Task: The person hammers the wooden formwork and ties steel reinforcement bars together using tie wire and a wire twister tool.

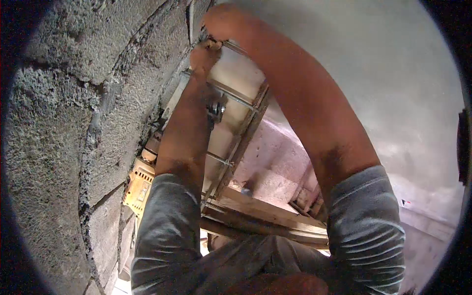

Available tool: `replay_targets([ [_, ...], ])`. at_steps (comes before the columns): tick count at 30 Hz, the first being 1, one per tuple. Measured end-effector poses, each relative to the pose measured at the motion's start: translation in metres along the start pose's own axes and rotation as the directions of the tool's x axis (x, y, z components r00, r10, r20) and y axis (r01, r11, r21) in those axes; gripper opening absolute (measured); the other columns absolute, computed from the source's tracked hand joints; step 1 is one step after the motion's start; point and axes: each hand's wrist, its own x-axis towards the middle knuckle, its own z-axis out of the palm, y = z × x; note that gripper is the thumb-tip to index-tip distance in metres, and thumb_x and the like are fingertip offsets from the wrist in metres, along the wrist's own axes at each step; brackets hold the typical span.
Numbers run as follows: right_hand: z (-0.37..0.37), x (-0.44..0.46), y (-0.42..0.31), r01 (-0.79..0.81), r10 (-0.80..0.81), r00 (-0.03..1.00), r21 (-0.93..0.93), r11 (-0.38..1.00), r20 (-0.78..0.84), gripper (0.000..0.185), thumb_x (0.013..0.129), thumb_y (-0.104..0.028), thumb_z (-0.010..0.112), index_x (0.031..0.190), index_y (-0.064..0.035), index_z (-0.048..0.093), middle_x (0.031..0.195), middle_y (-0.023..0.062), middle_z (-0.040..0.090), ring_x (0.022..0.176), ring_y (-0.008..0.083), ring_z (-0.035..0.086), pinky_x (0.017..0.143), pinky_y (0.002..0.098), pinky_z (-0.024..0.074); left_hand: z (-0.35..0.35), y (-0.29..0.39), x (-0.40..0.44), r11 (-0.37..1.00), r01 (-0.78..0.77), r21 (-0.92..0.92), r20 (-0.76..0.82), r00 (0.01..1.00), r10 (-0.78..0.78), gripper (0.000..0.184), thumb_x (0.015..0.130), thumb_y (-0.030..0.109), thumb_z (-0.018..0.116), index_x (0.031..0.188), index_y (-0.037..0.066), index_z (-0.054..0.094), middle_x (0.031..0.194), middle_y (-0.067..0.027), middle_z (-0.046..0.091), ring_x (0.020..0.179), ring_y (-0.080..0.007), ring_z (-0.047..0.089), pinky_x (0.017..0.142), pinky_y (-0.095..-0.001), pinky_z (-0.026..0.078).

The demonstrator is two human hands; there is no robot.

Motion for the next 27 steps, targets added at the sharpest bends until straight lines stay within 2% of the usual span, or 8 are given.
replay_targets([
  [2,-0.002,0.000,0.014,-0.034,0.032,0.995,0.014,0.999,0.099,0.017,0.070,-0.013,0.061,0.079,-0.0023,0.071,0.087,0.0207,0.067,0.079,0.0360,0.066,0.071,0.0453,0.0535,-0.014,0.012,-0.004,0.904,0.145,-0.402,0.022,0.989,-0.149,0.036,0.078,0.046,0.067,0.085,0.011,0.068,0.079,-0.0158,0.068,0.076,-0.0364,0.065,0.066,-0.0434,0.051],
  [7,0.018,-0.025,0.045,-0.130,0.122,0.974,0.029,0.991,0.189,0.018,0.069,-0.013,0.061,0.079,-0.0011,0.070,0.088,0.0213,0.067,0.079,0.0372,0.066,0.073,0.0467,0.0530,-0.032,0.030,-0.010,0.834,0.236,-0.499,0.065,0.970,-0.235,0.032,0.076,0.042,0.070,0.084,0.011,0.068,0.077,-0.0152,0.068,0.073,-0.0335,0.066,0.063,-0.0409,0.051],
  [11,0.098,-0.032,0.100,-0.119,0.127,0.987,0.083,0.989,-0.100,0.024,0.071,-0.021,0.063,0.080,0.0010,0.069,0.084,0.0220,0.066,0.080,0.0386,0.065,0.077,0.0475,0.0510,0.004,0.006,0.000,0.839,0.159,-0.520,-0.034,0.978,-0.207,0.019,0.077,0.029,0.068,0.086,0.012,0.069,0.072,-0.0096,0.068,0.067,-0.0233,0.066,0.060,-0.0370,0.051],
  [14,0.129,-0.042,0.119,0.219,-0.252,0.935,-0.153,0.964,-0.249,0.030,0.077,-0.028,0.059,0.083,-0.0008,0.068,0.084,0.0213,0.066,0.081,0.0389,0.064,0.080,0.0476,0.0490,0.027,-0.014,0.011,0.677,0.218,-0.703,0.087,0.971,-0.222,0.016,0.077,0.024,0.066,0.087,0.012,0.069,0.071,-0.0076,0.067,0.063,-0.0208,0.065,0.059,-0.0360,0.051],
  [16,0.087,-0.074,0.087,-0.280,0.262,0.960,0.412,0.867,0.103,0.027,0.080,-0.029,0.057,0.087,-0.0047,0.067,0.083,0.0189,0.067,0.081,0.0380,0.064,0.082,0.0489,0.0477,0.006,0.001,-0.001,0.589,0.199,-0.783,0.109,0.977,-0.186,0.014,0.077,0.021,0.064,0.087,0.012,0.069,0.071,-0.0070,0.067,0.064,-0.0202,0.065,0.060,-0.0354,0.051],
  [17,0.090,-0.074,0.087,-0.280,0.260,0.960,0.413,0.867,0.103,0.027,0.080,-0.029,0.057,0.087,-0.0047,0.067,0.083,0.0189,0.067,0.081,0.0380,0.064,0.082,0.0489,0.0477,-0.010,0.012,-0.009,0.563,0.161,-0.810,0.092,0.984,-0.150,0.013,0.078,0.019,0.063,0.087,0.012,0.069,0.072,-0.0071,0.068,0.065,-0.0205,0.065,0.061,-0.0351,0.051],
  [23,0.132,-0.068,0.103,0.121,-0.108,0.953,0.031,0.992,-0.282,0.021,0.078,-0.021,0.056,0.078,-0.0048,0.068,0.076,0.0195,0.066,0.074,0.0354,0.065,0.075,0.0482,0.0510,-0.026,0.036,-0.017,0.895,-0.036,-0.444,-0.199,0.978,-0.059,0.014,0.080,0.020,0.061,0.087,0.010,0.068,0.077,-0.0154,0.067,0.073,-0.0340,0.065,0.066,-0.0413,0.050],
  [27,0.088,-0.059,0.056,-0.176,0.188,0.965,0.082,0.981,-0.181,0.019,0.075,-0.019,0.056,0.076,-0.0048,0.069,0.078,0.0187,0.067,0.073,0.0353,0.066,0.067,0.0481,0.0531,-0.038,0.052,-0.009,0.933,-0.001,-0.360,-0.216,0.973,-0.082,0.016,0.080,0.022,0.061,0.089,0.011,0.068,0.081,-0.0190,0.066,0.078,-0.0395,0.063,0.068,-0.0443,0.050],
])
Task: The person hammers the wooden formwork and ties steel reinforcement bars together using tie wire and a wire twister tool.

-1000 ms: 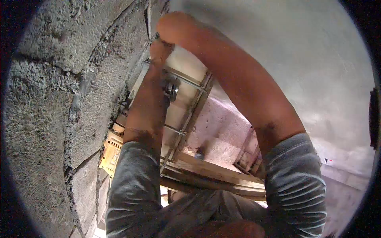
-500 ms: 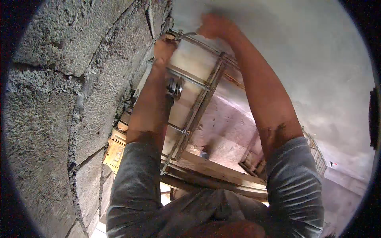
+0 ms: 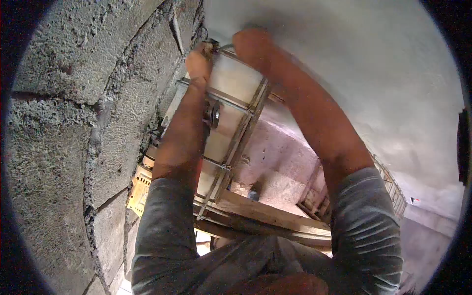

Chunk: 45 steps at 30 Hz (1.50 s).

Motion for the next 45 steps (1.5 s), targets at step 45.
replay_targets([
  [45,0.146,-0.035,-0.060,-0.421,0.300,0.903,0.777,0.468,0.309,0.032,0.092,-0.023,0.045,0.089,0.0020,0.064,0.093,0.0253,0.063,0.083,0.0402,0.064,0.075,0.0495,0.0504,-0.012,-0.029,0.010,0.985,-0.153,0.081,0.357,0.927,0.115,0.039,0.084,0.013,0.049,0.122,0.008,0.055,0.111,-0.0217,0.062,0.107,-0.0387,0.057,0.091,-0.0430,0.045],
])
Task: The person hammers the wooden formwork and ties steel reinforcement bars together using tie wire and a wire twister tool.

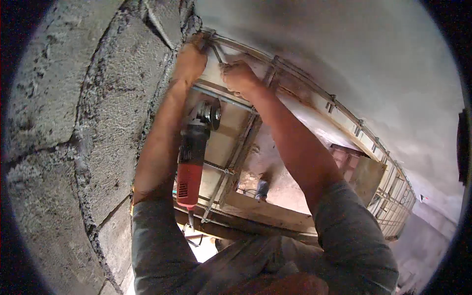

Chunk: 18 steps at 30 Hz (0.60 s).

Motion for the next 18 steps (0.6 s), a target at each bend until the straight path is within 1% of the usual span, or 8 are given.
replay_targets([
  [3,0.013,0.014,0.026,0.068,-0.071,0.996,0.053,0.996,0.059,0.022,0.084,-0.023,0.055,0.094,-0.0075,0.066,0.082,0.0181,0.066,0.073,0.0306,0.065,0.063,0.0432,0.0519,0.007,0.000,0.005,0.982,-0.147,0.118,0.082,0.987,0.138,0.041,0.083,0.012,0.049,0.123,0.009,0.055,0.110,-0.0236,0.062,0.103,-0.0414,0.058,0.089,-0.0460,0.046],
  [6,-0.039,-0.018,-0.023,-0.023,-0.013,0.989,-0.242,0.970,-0.145,0.024,0.081,-0.020,0.056,0.095,-0.0049,0.068,0.086,0.0181,0.068,0.079,0.0303,0.067,0.064,0.0429,0.0527,0.018,0.000,0.012,0.979,-0.104,0.173,0.111,0.990,0.085,0.037,0.081,0.011,0.050,0.118,0.005,0.056,0.101,-0.0257,0.063,0.094,-0.0435,0.060,0.082,-0.0469,0.049],
  [8,-0.067,-0.026,-0.041,0.007,0.051,0.995,-0.566,0.825,0.086,0.024,0.080,-0.017,0.055,0.093,-0.0032,0.069,0.092,0.0192,0.068,0.085,0.0321,0.067,0.070,0.0442,0.0528,0.018,-0.019,0.012,0.880,-0.341,0.331,0.147,0.940,0.309,0.029,0.081,0.012,0.051,0.107,-0.001,0.057,0.090,-0.0252,0.063,0.084,-0.0427,0.061,0.074,-0.0478,0.050],
  [10,-0.077,-0.034,-0.035,-0.029,0.087,0.993,-0.541,0.840,0.081,0.022,0.078,-0.014,0.054,0.087,-0.0038,0.071,0.092,0.0181,0.068,0.085,0.0322,0.067,0.074,0.0437,0.0523,0.018,-0.012,0.018,0.811,-0.489,0.321,0.128,0.871,0.474,0.023,0.082,0.012,0.052,0.097,-0.005,0.057,0.080,-0.0241,0.062,0.076,-0.0411,0.062,0.068,-0.0485,0.050],
  [12,-0.098,-0.066,-0.037,0.074,0.001,0.993,-0.637,0.767,0.117,0.021,0.079,-0.015,0.053,0.086,-0.0046,0.071,0.089,0.0188,0.068,0.084,0.0333,0.066,0.074,0.0424,0.0517,0.003,0.025,0.005,0.682,-0.455,0.573,0.276,0.890,0.362,0.020,0.083,0.010,0.051,0.095,-0.004,0.058,0.076,-0.0230,0.062,0.073,-0.0409,0.061,0.064,-0.0489,0.050],
  [15,-0.118,-0.132,0.011,0.159,-0.042,0.978,-0.605,0.780,0.202,0.024,0.083,-0.023,0.053,0.082,-0.0041,0.068,0.081,0.0182,0.066,0.078,0.0320,0.065,0.069,0.0427,0.0506,0.055,-0.023,0.018,0.645,-0.384,0.661,0.227,0.921,0.316,0.018,0.083,0.012,0.052,0.087,-0.003,0.059,0.073,-0.0210,0.063,0.071,-0.0388,0.063,0.061,-0.0461,0.051],
  [17,-0.132,-0.187,0.034,0.038,-0.006,0.992,-0.253,0.967,0.123,0.035,0.089,-0.033,0.050,0.080,-0.0029,0.064,0.072,0.0173,0.063,0.070,0.0312,0.063,0.066,0.0441,0.0483,0.053,-0.008,0.004,0.708,-0.281,0.648,0.103,0.953,0.284,0.018,0.082,0.015,0.054,0.084,-0.002,0.060,0.073,-0.0199,0.063,0.071,-0.0375,0.063,0.060,-0.0455,0.051],
  [18,-0.150,-0.219,0.026,0.069,-0.049,0.990,-0.156,0.985,0.129,0.037,0.092,-0.035,0.049,0.080,-0.0028,0.062,0.069,0.0150,0.061,0.066,0.0279,0.061,0.063,0.0425,0.0477,0.054,-0.025,0.008,0.708,-0.284,0.647,0.191,0.959,0.210,0.021,0.084,0.018,0.053,0.084,0.000,0.062,0.076,-0.0194,0.065,0.072,-0.0367,0.064,0.063,-0.0462,0.051],
])
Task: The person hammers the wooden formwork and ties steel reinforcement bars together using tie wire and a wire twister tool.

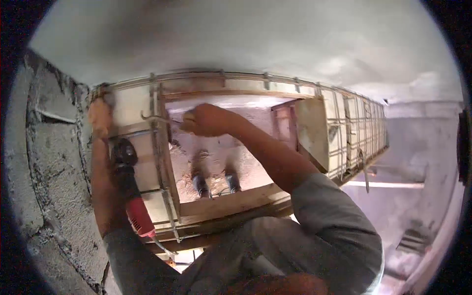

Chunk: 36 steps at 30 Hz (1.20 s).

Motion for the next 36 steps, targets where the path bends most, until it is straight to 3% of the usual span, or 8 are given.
replay_targets([
  [3,-0.018,-0.100,-0.001,-0.026,0.042,0.997,0.231,0.973,-0.066,0.037,0.095,-0.034,0.048,0.081,-0.0027,0.060,0.062,0.0095,0.056,0.056,0.0201,0.055,0.056,0.0364,0.0456,-0.004,0.017,-0.002,0.993,-0.060,0.104,0.259,0.966,0.031,0.024,0.085,0.026,0.051,0.086,0.006,0.065,0.081,-0.0171,0.067,0.075,-0.0358,0.065,0.071,-0.0484,0.051],
  [7,-0.026,-0.220,-0.001,-0.204,0.310,0.916,0.369,0.907,-0.254,0.031,0.094,-0.030,0.053,0.079,-0.0032,0.058,0.059,0.0038,0.052,0.051,0.0112,0.049,0.049,0.0291,0.0413,0.015,0.022,0.022,0.995,-0.091,0.043,0.108,0.990,0.086,0.024,0.078,0.026,0.060,0.094,0.010,0.065,0.087,-0.0167,0.065,0.081,-0.0354,0.063,0.069,-0.0468,0.050],
  [10,-0.023,-0.304,0.005,-0.231,0.605,0.740,0.734,0.639,-0.294,0.025,0.093,-0.026,0.057,0.081,-0.0040,0.060,0.059,-0.0001,0.052,0.051,0.0074,0.046,0.047,0.0258,0.0380,-0.002,0.003,0.042,0.857,-0.515,-0.001,0.207,0.839,0.504,0.035,0.077,0.022,0.063,0.107,0.005,0.061,0.101,-0.0198,0.063,0.093,-0.0365,0.061,0.077,-0.0434,0.050],
  [15,-0.003,-0.410,0.073,-0.171,0.736,0.116,0.717,0.676,-0.667,0.027,0.089,-0.030,0.063,0.087,-0.0035,0.064,0.061,-0.0016,0.054,0.053,0.0091,0.046,0.049,0.0268,0.0390,-0.106,0.132,0.011,0.909,-0.297,-0.291,-0.259,0.939,0.224,0.049,0.083,0.018,0.062,0.128,0.003,0.051,0.123,-0.0263,0.054,0.112,-0.0398,0.054,0.095,-0.0417,0.043],
  [18,0.005,-0.472,0.120,-0.495,0.647,-0.125,0.613,0.616,-0.752,0.034,0.090,-0.034,0.061,0.090,-0.0001,0.065,0.064,0.0119,0.062,0.053,0.0218,0.056,0.052,0.0358,0.0447,-0.213,0.262,-0.090,0.757,-0.266,-0.597,-0.048,0.954,0.297,0.048,0.086,0.018,0.062,0.129,0.002,0.048,0.109,-0.0236,0.062,0.102,-0.0349,0.060,0.089,-0.0414,0.046],
  [20,0.011,-0.513,0.143,-0.588,0.445,-0.129,0.430,0.685,-0.886,0.033,0.090,-0.034,0.061,0.090,-0.0009,0.064,0.069,0.0188,0.063,0.054,0.0309,0.059,0.052,0.0396,0.0461,-0.275,0.335,-0.165,0.760,-0.434,-0.483,-0.028,0.876,0.482,0.050,0.086,0.021,0.062,0.129,0.002,0.048,0.101,-0.0200,0.065,0.095,-0.0321,0.063,0.087,-0.0408,0.048],
  [25,0.039,-0.631,0.214,-0.752,0.311,0.102,0.131,0.646,-0.945,0.028,0.089,-0.031,0.060,0.095,-0.0030,0.064,0.081,0.0225,0.063,0.072,0.0408,0.060,0.061,0.0446,0.0478,-0.254,0.427,-0.319,0.707,-0.143,-0.692,0.378,0.763,0.524,0.060,0.090,0.042,0.056,0.133,0.002,0.044,0.128,-0.0238,0.051,0.122,-0.0381,0.047,0.102,-0.0444,0.038],
  [36,0.111,-0.726,0.273,-0.490,0.345,0.528,0.054,0.870,-0.776,0.030,0.093,-0.030,0.054,0.104,-0.0026,0.059,0.084,0.0235,0.062,0.075,0.0426,0.060,0.061,0.0483,0.0467,-0.232,0.503,-0.446,0.943,-0.138,-0.302,-0.044,0.990,0.131,0.048,0.088,0.047,0.054,0.106,0.002,0.058,0.109,-0.0148,0.058,0.115,-0.0337,0.047,0.105,-0.0555,0.024],
])
